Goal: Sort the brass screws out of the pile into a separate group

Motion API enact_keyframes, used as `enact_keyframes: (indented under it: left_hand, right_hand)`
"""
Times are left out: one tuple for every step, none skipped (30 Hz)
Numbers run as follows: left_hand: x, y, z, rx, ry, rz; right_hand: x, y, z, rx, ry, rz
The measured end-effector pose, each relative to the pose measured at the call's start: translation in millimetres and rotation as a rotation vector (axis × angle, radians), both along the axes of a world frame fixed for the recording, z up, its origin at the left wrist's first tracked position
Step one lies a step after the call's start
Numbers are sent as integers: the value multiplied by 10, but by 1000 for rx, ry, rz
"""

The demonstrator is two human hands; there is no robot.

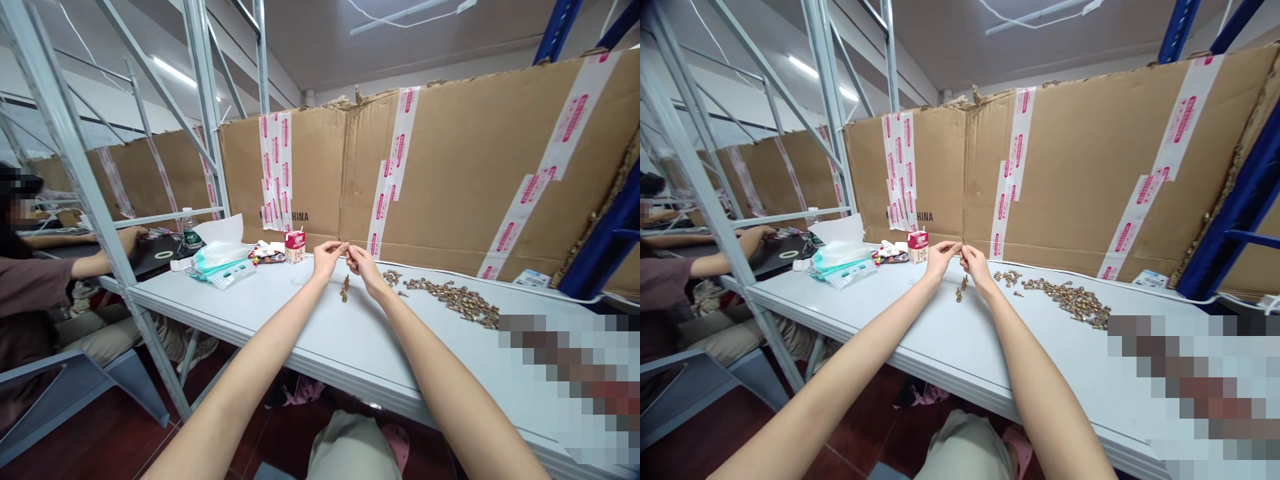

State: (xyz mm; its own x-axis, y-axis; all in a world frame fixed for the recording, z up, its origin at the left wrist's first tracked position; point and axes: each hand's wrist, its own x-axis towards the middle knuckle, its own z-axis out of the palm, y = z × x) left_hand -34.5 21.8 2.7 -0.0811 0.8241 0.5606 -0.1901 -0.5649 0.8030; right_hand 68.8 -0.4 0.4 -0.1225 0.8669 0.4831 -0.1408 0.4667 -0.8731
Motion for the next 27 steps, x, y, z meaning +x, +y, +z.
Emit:
enact_keyframes:
  left_hand:
    - [1, 3, -3, -1, 1, 0]
    - [2, 7, -6, 2, 3, -6]
    - [3, 10, -11, 6, 5, -16]
    - [5, 12, -15, 10, 6, -29]
    - [7, 15, -20, 14, 8, -44]
    - [8, 17, -25, 16, 9, -60]
    - [8, 19, -30, 13, 10, -72]
    - [7, 21, -34, 8, 12, -80]
    - [5, 24, -38, 1, 13, -85]
    - [1, 27, -42, -5, 14, -89]
    - [-3, 29, -45, -11, 12, -95]
    - [-8, 30, -48, -15, 10, -104]
    - [-12, 30, -49, -16, 7, -116]
    - [-16, 27, -48, -15, 4, -130]
    - [-20, 22, -47, -13, 5, -144]
    - [-23, 16, -44, -11, 9, -156]
    - [-25, 9, -39, -7, 14, -166]
    - [-25, 2, -35, -2, 20, -173]
    - [-25, -5, -30, 0, 26, -178]
    - [-25, -11, -25, 0, 29, -178]
    - [-24, -16, -22, -3, 30, -175]
    - [-22, -20, -19, -7, 30, -170]
    - [-22, -23, -18, -9, 31, -164]
    - [-21, -26, -18, -10, 34, -160]
    - [-21, -28, -18, -9, 37, -156]
    - [-21, -29, -19, -6, 39, -155]
    - [-22, -31, -20, -6, 40, -155]
  right_hand:
    - [0, 7, -1, 0, 1, 5]
    - [1, 11, -1, -1, 2, 6]
    - [2, 12, 1, -3, 4, 3]
    - [3, 11, 3, -6, 9, -3]
    - [5, 8, 5, -11, 14, -11]
    - [6, 3, 7, -16, 19, -19]
    - [8, -1, 8, -21, 21, -27]
    - [9, -4, 9, -25, 20, -34]
    - [9, -6, 8, -28, 15, -38]
    - [10, -7, 6, -31, 8, -37]
    - [10, -8, 4, -33, 0, -33]
    - [10, -7, 1, -36, -6, -26]
    - [11, -7, -2, -38, -10, -17]
    - [12, -7, -4, -40, -12, -9]
    - [14, -8, -5, -42, -12, -2]
    - [17, -9, -5, -46, -9, 5]
    - [19, -11, -3, -50, -4, 14]
    - [21, -14, 0, -57, 3, 24]
    - [23, -18, 3, -64, 9, 34]
    - [24, -21, 7, -73, 13, 42]
    - [25, -24, 10, -80, 16, 48]
    - [25, -26, 13, -83, 17, 49]
    - [25, -26, 14, -84, 17, 46]
    - [25, -26, 14, -84, 17, 43]
    - [26, -24, 14, -84, 16, 40]
    - [27, -21, 13, -83, 14, 37]
    - [29, -17, 11, -84, 12, 36]
